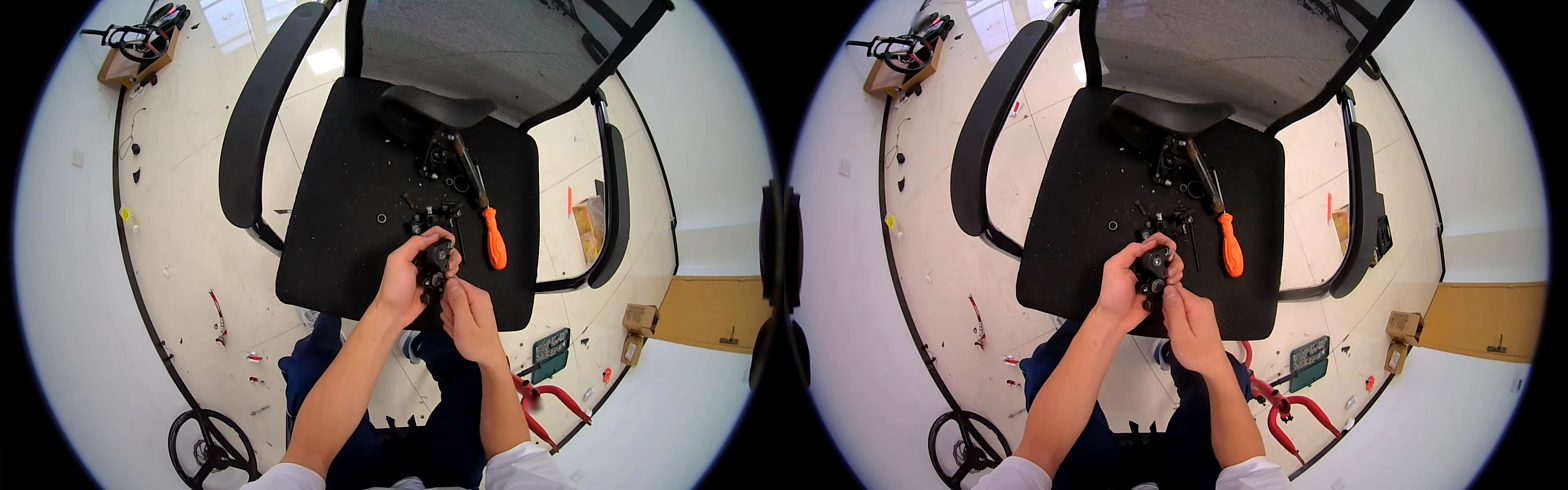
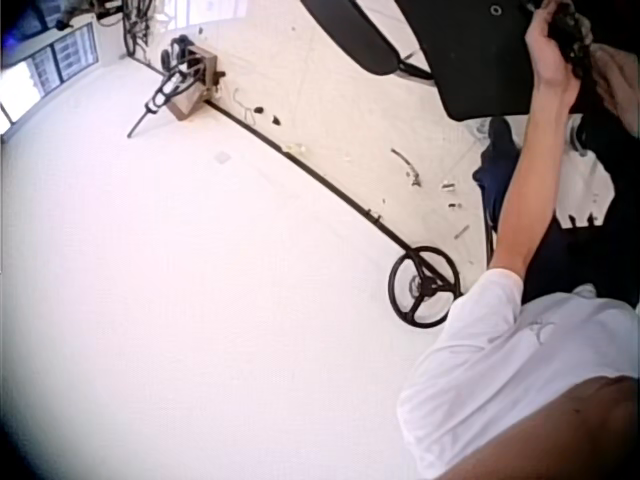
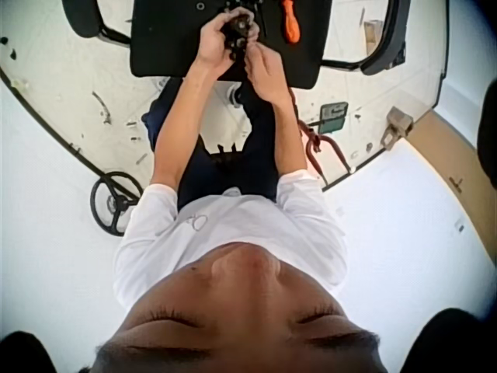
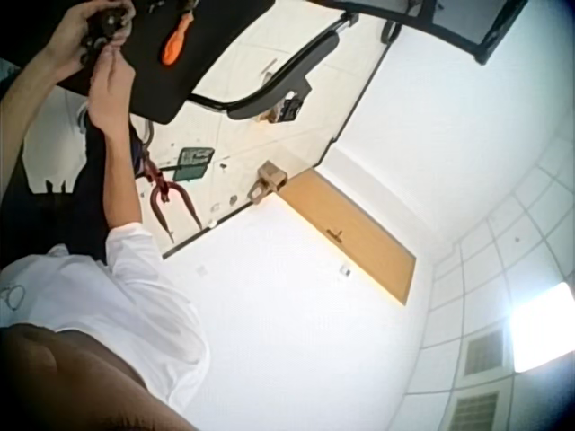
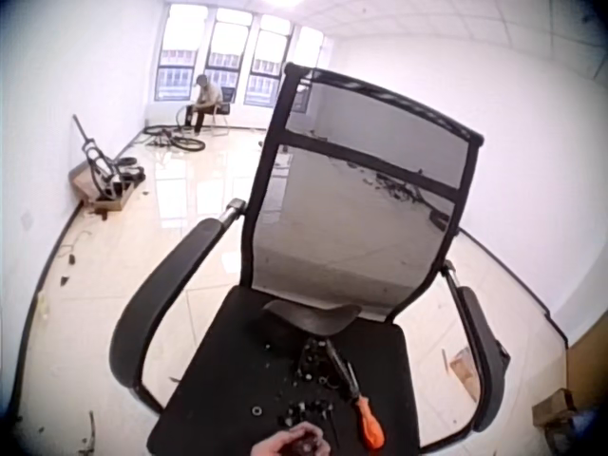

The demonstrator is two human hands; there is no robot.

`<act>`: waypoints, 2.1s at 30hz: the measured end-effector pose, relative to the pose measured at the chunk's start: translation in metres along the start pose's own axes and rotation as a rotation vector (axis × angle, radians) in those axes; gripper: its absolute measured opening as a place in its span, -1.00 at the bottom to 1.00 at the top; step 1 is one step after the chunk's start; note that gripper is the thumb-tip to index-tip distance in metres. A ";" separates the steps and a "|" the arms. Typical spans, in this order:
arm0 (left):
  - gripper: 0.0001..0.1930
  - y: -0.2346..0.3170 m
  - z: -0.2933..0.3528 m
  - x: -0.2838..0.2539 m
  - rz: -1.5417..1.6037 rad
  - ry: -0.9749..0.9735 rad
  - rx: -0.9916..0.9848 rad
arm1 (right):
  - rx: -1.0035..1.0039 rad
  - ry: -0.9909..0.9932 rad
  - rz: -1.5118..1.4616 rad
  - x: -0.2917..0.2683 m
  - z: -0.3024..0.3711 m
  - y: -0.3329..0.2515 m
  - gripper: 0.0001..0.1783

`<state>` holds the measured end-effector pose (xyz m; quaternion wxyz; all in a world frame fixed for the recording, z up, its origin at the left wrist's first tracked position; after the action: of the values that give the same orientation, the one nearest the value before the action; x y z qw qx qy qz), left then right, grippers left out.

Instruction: The person sits on a chair and assembles small mechanical components using a screwdriver and Allen key. They repeatedly insert, tighten, and remove screws and small parts on the chair seat.

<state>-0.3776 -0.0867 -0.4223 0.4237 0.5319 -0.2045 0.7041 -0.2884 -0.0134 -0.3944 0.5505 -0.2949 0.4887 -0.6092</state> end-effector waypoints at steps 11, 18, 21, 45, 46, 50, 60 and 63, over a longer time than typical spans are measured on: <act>-0.77 -0.003 -0.002 -0.007 -0.025 0.068 0.006 | -0.312 0.074 0.552 -0.003 -0.005 -0.002 -0.81; -0.76 -0.004 -0.005 -0.008 -0.037 0.068 -0.018 | -0.199 -0.017 0.215 -0.010 -0.010 0.013 -0.74; -0.76 -0.001 -0.004 -0.007 0.023 0.026 -0.016 | 0.073 -0.049 -0.388 -0.008 -0.004 0.012 -0.64; -0.71 0.006 -0.004 -0.001 -0.404 0.253 0.368 | 0.232 -0.089 -0.439 -0.019 -0.014 0.021 -0.65; -0.72 0.005 -0.005 -0.002 -0.396 0.245 0.365 | 0.234 -0.082 -0.419 -0.019 -0.014 0.021 -0.65; -0.73 0.006 -0.003 0.000 -0.386 0.220 0.360 | 0.239 -0.052 -0.363 -0.019 -0.013 0.019 -0.66; -0.71 0.000 -0.004 -0.004 -0.537 0.127 0.451 | 0.018 -0.020 0.186 -0.026 -0.017 0.030 -0.66; -0.69 -0.003 -0.004 -0.007 -0.585 0.105 0.501 | 0.000 0.024 0.292 -0.024 -0.015 0.025 -0.68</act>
<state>-0.3770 -0.0843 -0.4308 0.4735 0.6179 0.1564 0.6079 -0.2871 0.0163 -0.4187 0.6274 -0.2131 0.5330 -0.5263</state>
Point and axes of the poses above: each hand's wrist, its own z-axis away from the middle knuckle, its own x-axis out of the palm, y = z × x, the point moved 3 cm from there along -z, towards the middle knuckle, and after that the axes turned 7 degrees about z, right-handed, at the moved point
